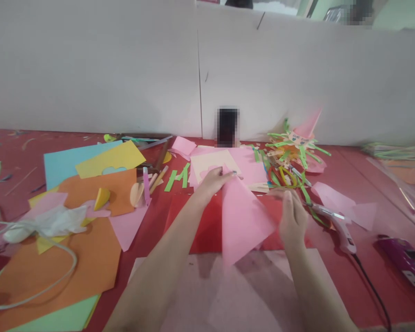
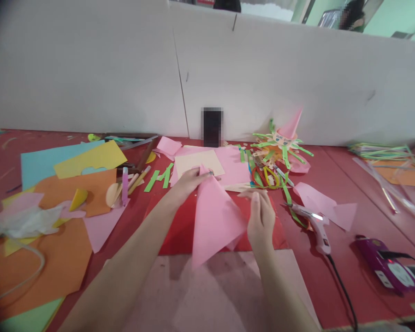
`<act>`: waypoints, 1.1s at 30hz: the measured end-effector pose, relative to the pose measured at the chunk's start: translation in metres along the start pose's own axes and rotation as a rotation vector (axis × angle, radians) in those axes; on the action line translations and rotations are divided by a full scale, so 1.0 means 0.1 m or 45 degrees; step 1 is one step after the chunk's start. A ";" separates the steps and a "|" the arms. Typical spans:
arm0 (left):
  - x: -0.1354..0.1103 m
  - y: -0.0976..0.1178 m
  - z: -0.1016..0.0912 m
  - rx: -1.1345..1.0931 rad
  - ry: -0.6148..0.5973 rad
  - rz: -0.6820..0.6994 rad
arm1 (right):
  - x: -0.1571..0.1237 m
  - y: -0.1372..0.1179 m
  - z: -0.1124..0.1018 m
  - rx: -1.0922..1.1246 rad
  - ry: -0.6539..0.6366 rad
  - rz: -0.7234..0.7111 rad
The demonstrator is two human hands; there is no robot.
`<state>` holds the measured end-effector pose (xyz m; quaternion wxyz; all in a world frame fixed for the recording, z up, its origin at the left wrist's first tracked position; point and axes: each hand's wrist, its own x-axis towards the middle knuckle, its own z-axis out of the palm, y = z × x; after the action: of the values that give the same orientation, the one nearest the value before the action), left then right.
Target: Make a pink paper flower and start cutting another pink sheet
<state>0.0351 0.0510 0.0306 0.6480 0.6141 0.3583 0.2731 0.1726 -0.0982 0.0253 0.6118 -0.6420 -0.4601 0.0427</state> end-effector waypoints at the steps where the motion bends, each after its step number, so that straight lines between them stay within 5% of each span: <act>1: 0.00 0.02 -0.01 -0.067 0.095 0.038 | 0.01 0.01 0.00 0.037 0.136 0.065; 4: 0.01 0.08 -0.02 -0.251 0.400 0.194 | 0.03 0.06 0.00 0.264 0.339 0.259; 9: 0.01 0.10 0.00 -0.345 0.676 0.330 | 0.03 0.09 0.03 0.494 0.185 0.531; 14: 0.01 0.09 0.13 -0.327 0.625 0.334 | 0.00 0.04 0.08 0.624 -0.172 0.868; 19: -0.02 0.09 0.28 -0.267 0.521 0.318 | 0.02 -0.01 0.11 0.811 -0.156 1.139; 33: -0.12 0.23 0.44 -0.317 0.482 0.429 | 0.08 -0.02 0.14 0.720 0.018 1.049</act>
<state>0.0648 0.0174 0.0546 0.5856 0.5187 0.3295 0.5286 0.1673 -0.0826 0.0275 0.6973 -0.5797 -0.1344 0.3995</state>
